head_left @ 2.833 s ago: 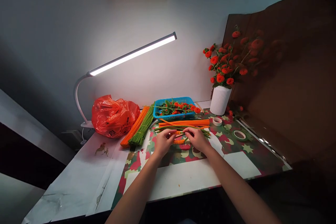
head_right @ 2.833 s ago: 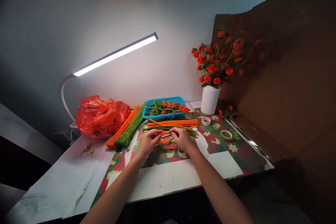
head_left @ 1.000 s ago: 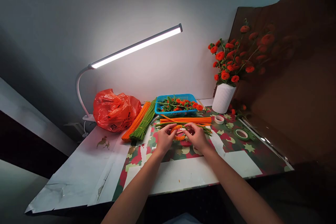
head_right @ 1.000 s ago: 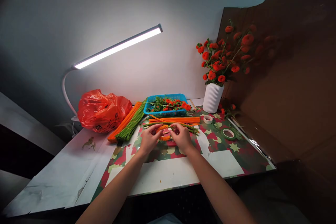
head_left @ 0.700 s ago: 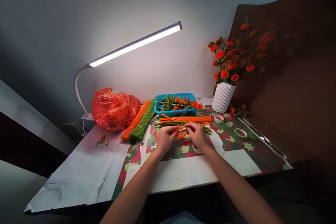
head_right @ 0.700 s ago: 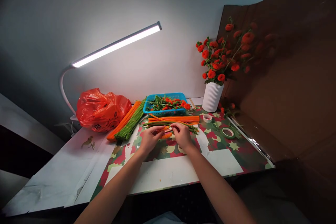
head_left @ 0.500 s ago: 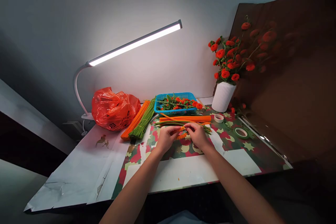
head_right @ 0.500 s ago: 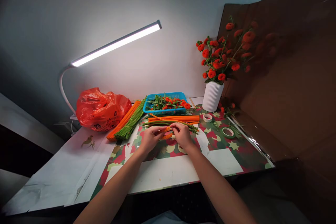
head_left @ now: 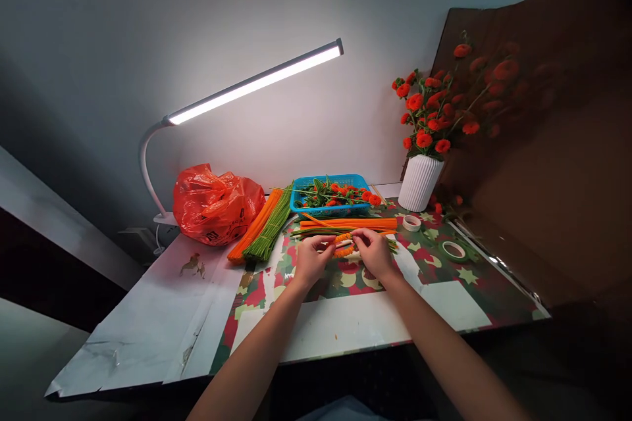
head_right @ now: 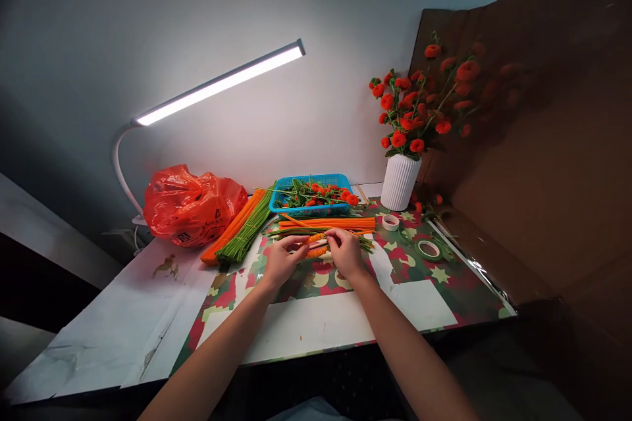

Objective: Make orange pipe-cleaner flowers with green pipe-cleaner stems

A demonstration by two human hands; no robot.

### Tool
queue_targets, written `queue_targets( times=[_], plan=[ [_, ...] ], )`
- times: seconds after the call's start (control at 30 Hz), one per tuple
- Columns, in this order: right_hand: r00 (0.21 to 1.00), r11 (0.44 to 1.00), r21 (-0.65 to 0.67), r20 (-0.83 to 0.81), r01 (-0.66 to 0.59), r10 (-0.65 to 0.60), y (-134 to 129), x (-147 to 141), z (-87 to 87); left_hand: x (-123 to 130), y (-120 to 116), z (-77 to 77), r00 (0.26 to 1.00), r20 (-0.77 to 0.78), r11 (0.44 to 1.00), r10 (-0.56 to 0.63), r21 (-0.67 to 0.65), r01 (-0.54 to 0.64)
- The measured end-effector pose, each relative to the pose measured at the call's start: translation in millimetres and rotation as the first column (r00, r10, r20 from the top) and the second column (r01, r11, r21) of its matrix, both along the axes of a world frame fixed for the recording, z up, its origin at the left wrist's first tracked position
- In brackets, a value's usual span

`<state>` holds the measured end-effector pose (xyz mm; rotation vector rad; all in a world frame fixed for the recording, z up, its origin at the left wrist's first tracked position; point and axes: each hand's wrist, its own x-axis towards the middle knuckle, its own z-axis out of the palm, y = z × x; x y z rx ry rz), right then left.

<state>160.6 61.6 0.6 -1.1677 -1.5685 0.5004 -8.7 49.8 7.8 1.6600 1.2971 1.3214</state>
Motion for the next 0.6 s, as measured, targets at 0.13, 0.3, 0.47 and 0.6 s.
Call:
queue_targets(
  times=[0.13,0.3,0.47,0.6],
  plan=[
    [0.999,0.998,0.056,0.038,-0.032,0.03,1.5,3.5,0.9,-0.3,-0.3,-1.5,0.994,-0.078,0.995,-0.072,0.063,0.077],
    [0.995,0.994,0.063,0.059,-0.088,0.084,-0.7,3.5,4.9,-2.8,1.2,-2.6,0.981,-0.15,0.984,-0.121,0.111,0.138],
    [0.993,0.993,0.05,0.042,-0.108,0.106,-2.6,2.4,7.0,-4.4,1.9,-1.9,0.98,-0.165,0.982,-0.111,0.136,0.134],
    [0.994,0.995,0.008,-0.061,-0.095,0.095,-2.7,-2.4,4.0,-3.8,2.1,-2.5,0.997,-0.073,0.994,0.0,0.109,0.008]
  ],
)
